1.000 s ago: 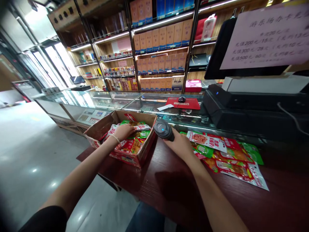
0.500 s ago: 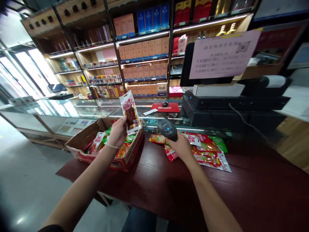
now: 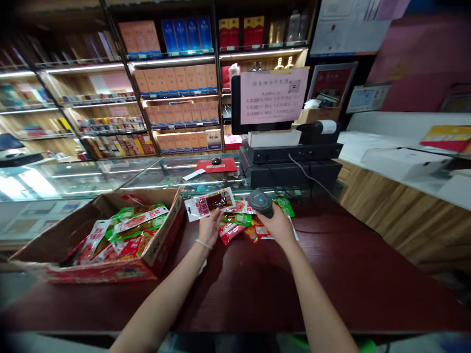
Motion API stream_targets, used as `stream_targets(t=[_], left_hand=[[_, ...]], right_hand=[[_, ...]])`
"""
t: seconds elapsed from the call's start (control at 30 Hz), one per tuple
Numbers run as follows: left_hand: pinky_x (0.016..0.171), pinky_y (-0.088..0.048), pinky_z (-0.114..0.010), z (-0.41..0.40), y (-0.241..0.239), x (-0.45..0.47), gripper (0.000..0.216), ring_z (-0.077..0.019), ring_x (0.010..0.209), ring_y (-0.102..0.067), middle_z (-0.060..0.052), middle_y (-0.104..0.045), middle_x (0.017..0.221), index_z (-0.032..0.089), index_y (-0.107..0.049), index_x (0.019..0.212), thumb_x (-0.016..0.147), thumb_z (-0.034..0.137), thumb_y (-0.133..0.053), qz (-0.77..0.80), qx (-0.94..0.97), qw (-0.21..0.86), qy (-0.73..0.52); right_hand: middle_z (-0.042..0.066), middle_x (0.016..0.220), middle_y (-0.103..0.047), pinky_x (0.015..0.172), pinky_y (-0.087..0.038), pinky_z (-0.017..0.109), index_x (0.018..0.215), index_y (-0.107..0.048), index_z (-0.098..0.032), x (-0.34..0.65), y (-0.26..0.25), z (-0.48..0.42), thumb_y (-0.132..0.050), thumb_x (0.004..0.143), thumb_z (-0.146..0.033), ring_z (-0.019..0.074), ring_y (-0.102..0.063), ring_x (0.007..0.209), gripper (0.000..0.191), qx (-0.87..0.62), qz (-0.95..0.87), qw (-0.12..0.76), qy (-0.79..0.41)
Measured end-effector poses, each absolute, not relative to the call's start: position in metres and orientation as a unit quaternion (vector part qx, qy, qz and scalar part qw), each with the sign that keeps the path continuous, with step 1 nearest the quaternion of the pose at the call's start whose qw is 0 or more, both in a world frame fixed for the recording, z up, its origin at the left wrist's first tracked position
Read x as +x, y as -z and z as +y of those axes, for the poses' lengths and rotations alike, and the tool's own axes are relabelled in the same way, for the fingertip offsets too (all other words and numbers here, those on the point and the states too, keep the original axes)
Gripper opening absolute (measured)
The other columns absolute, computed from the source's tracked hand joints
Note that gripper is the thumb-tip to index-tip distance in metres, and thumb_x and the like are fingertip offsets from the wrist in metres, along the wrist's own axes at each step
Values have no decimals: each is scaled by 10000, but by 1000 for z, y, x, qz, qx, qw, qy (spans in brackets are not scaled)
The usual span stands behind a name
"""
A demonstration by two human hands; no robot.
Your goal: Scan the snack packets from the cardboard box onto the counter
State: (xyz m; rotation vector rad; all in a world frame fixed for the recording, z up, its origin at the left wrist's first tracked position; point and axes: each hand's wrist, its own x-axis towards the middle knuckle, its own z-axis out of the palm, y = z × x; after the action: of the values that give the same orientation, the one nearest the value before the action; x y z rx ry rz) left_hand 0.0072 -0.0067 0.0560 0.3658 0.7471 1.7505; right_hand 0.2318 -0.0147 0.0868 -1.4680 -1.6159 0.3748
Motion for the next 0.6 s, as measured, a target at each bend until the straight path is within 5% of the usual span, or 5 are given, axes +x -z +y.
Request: stream_targets(t=[0.13,0.27,0.6], left_hand=[[797,-558,-293,3,-17,5,353,-137,705,-683,-12,-680,704,118,-618,721,543,237,-899,335,201,541,-745],[713,-543,-282,6,6,-6,390,-139,646,-662,-8,-667,659,115,-630,715,539,345,-891,371,230,512,-740],[721,-525,-285,8,11,-5,405,-137,684,-644,-35,-675,753,109,-637,803,597,375,-862,383,242,506,-734]], right_hand=[[80,1090,-729,834,-514,371,1175,-615,-215,227,-67,-14,-679,779,-425,270,-680,1005,454,-537,-679,458,-203],[48,1005,-745,730,-535,363,1205,-607,-268,218,-54,-22,-683,787,-467,278,-703,919,469,-566,-684,398,-232],[64,1032,-751,765,-531,377,1189,-621,-258,212,-53,-33,-686,789,-483,302,-700,971,463,-584,-688,343,-261]])
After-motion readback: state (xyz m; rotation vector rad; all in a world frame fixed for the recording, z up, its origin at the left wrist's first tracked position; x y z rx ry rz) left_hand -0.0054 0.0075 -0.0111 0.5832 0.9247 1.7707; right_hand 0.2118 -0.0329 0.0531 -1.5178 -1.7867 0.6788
